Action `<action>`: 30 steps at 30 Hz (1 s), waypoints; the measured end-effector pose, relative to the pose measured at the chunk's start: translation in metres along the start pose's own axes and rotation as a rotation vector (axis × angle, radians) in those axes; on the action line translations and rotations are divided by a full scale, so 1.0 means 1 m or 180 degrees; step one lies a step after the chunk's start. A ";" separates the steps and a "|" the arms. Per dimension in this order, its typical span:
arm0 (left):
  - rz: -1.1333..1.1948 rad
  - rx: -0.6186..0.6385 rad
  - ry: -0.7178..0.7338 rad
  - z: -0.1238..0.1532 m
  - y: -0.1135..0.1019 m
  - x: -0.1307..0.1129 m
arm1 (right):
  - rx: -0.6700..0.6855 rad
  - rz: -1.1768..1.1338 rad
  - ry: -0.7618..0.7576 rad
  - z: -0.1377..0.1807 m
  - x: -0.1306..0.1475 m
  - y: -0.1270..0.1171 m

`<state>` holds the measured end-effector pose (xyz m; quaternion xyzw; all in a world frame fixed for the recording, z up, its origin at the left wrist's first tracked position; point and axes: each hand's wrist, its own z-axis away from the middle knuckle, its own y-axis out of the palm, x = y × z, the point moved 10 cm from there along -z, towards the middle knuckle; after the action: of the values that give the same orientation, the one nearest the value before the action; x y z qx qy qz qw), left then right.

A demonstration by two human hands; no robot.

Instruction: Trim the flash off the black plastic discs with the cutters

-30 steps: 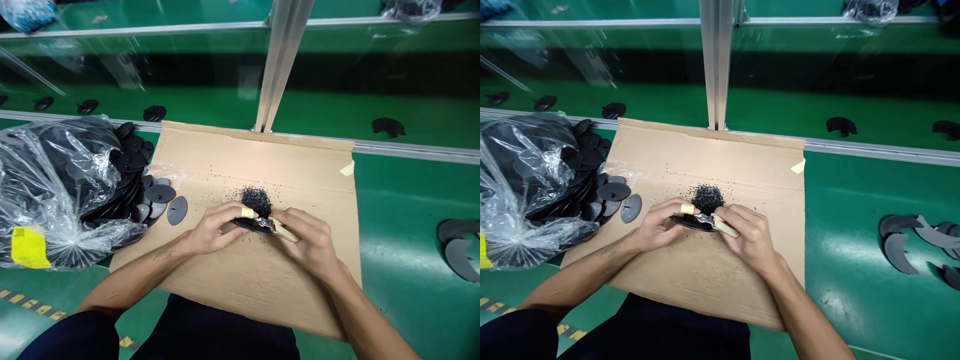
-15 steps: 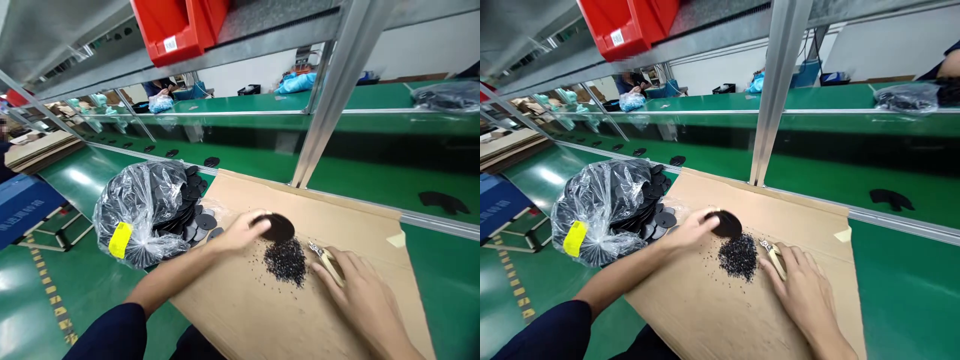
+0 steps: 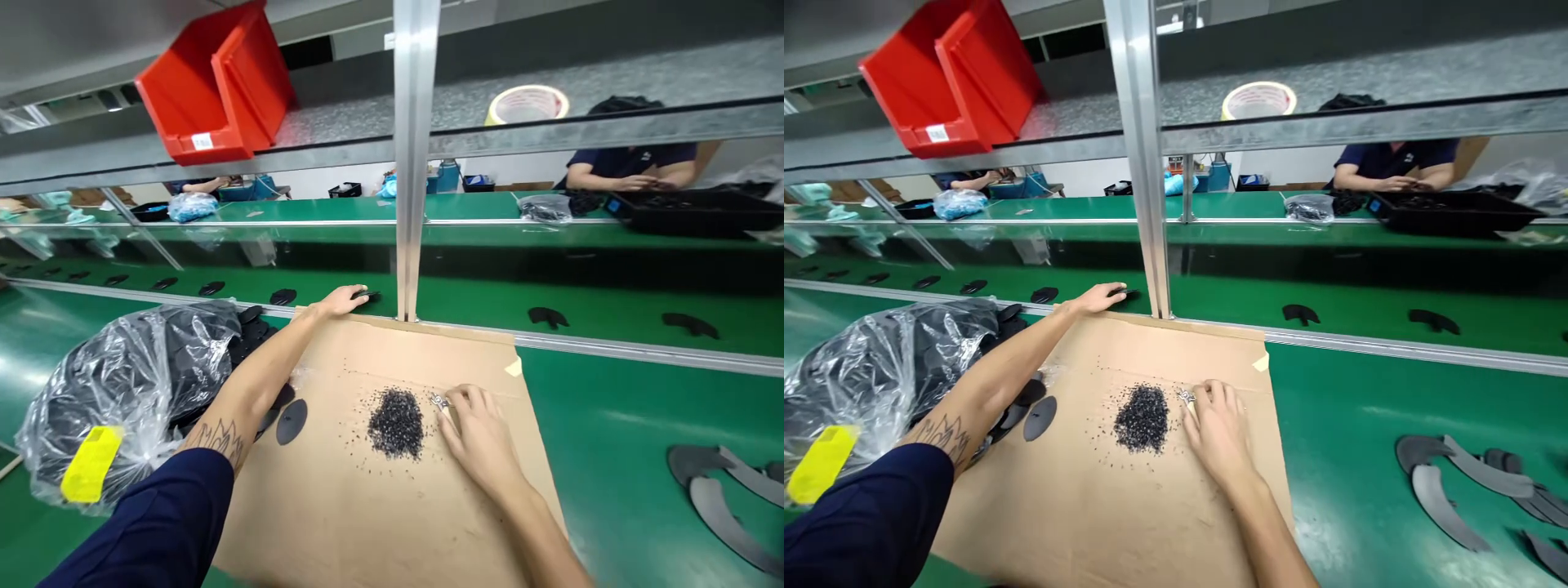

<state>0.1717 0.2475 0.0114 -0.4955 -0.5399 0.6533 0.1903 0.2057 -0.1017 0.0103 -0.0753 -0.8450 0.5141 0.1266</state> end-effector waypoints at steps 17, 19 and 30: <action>-0.1027 0.0550 -0.0106 -0.011 0.020 0.008 | 0.0558 -0.1017 0.0371 0.013 0.004 0.013; -0.1021 0.0529 0.0046 -0.001 0.012 0.005 | 0.0600 -0.1033 0.0441 0.011 -0.001 0.011; -0.1217 0.0909 0.0889 0.166 -0.060 0.006 | 0.0211 -0.0200 0.1762 -0.085 -0.179 -0.017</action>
<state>0.0107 0.1871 0.0504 -0.4381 -0.4946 0.6003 0.4506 0.4023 -0.0835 0.0386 -0.1824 -0.7629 0.4972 0.3708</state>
